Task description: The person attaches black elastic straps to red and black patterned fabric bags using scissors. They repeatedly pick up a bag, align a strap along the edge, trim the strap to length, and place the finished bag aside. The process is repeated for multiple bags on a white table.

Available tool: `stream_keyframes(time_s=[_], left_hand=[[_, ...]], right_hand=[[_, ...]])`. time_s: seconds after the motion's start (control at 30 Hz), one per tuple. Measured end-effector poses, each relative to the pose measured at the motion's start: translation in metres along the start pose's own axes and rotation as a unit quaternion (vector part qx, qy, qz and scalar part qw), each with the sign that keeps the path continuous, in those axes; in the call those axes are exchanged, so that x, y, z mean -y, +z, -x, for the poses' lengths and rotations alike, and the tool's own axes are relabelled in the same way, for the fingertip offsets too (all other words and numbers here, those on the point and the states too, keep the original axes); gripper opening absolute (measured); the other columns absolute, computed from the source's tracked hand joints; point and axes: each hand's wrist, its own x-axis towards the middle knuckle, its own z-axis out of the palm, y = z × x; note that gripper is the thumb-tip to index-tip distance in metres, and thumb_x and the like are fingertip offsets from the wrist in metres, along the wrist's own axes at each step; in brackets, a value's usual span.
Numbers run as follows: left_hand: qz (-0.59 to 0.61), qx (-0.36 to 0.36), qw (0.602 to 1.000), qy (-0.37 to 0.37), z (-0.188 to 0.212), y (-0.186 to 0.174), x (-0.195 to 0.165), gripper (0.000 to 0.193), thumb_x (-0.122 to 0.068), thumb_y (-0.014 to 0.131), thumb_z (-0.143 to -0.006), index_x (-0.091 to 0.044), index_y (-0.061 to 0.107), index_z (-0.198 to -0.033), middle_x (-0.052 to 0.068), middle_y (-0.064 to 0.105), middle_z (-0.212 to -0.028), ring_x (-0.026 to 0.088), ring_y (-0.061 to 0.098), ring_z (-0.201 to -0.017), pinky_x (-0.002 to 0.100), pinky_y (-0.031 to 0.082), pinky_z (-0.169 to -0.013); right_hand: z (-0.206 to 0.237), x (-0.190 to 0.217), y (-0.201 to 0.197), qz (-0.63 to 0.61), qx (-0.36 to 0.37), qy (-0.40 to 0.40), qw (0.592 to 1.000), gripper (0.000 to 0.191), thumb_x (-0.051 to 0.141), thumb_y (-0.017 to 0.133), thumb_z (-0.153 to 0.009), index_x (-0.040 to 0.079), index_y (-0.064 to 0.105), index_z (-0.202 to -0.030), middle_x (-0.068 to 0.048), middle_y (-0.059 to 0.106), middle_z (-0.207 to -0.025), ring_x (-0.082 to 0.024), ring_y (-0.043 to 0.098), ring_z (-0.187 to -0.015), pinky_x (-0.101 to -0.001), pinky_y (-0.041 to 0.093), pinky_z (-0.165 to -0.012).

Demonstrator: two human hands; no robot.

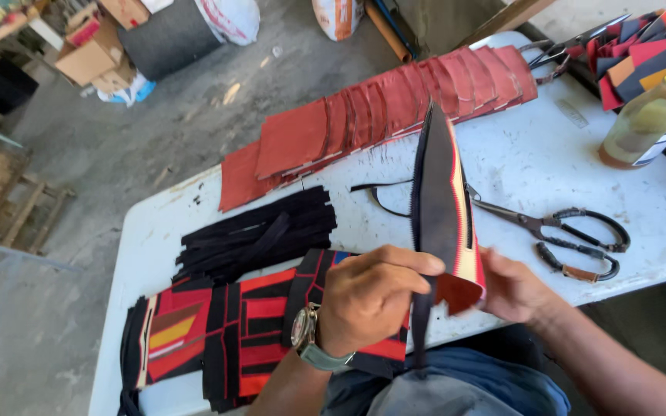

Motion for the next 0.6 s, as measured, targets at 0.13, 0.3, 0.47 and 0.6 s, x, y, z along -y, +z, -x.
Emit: stream_keyframes(time_s=[0.13, 0.3, 0.47, 0.6], left_hand=[[0.148, -0.222, 0.959, -0.097, 0.024, 0.011, 0.032, 0.029, 0.01, 0.062, -0.083, -0.004, 0.064, -0.108, 0.013, 0.072, -0.116, 0.025, 0.074, -0.106, 0.036, 0.061, -0.09], [0.714, -0.374, 0.519, -0.285, 0.073, 0.024, 0.097, 0.032, -0.019, 0.058, -0.101, 0.003, 0.058, -0.124, 0.022, 0.069, -0.122, 0.033, 0.067, -0.113, 0.049, 0.053, -0.101], [0.705, -0.178, 0.638, -0.255, 0.102, 0.021, 0.122, 0.039, -0.013, 0.056, -0.104, 0.009, 0.05, -0.136, 0.022, 0.057, -0.147, 0.032, 0.059, -0.137, 0.057, 0.047, -0.12], [0.708, 0.013, 0.679, -0.196, 0.081, 0.004, 0.111, 0.072, -0.031, 0.067, -0.094, 0.004, 0.044, -0.154, 0.018, 0.049, -0.158, 0.026, 0.05, -0.149, 0.051, 0.042, -0.125]], right_hand=[[-0.038, -0.007, 0.004, -0.043, -0.117, -0.115, 0.986, 0.062, 0.02, 0.078, -0.084, 0.002, 0.056, -0.139, -0.014, 0.068, -0.129, -0.028, 0.066, -0.117, -0.0501, 0.052, -0.101], [-0.038, 0.017, 0.001, 0.015, -0.244, -0.131, 0.961, 0.056, 0.004, 0.074, -0.079, 0.004, 0.062, -0.133, -0.012, 0.07, -0.128, -0.027, 0.066, -0.117, -0.0478, 0.052, -0.103], [-0.008, 0.052, -0.014, 0.149, -0.29, -0.119, 0.938, 0.053, -0.002, 0.069, -0.081, 0.003, 0.064, -0.133, -0.011, 0.069, -0.132, -0.023, 0.065, -0.119, -0.0437, 0.052, -0.101], [0.006, 0.07, -0.026, 0.212, -0.26, -0.155, 0.929, 0.053, -0.004, 0.069, -0.083, 0.004, 0.064, -0.135, -0.011, 0.068, -0.135, -0.02, 0.064, -0.122, -0.0395, 0.051, -0.102]])
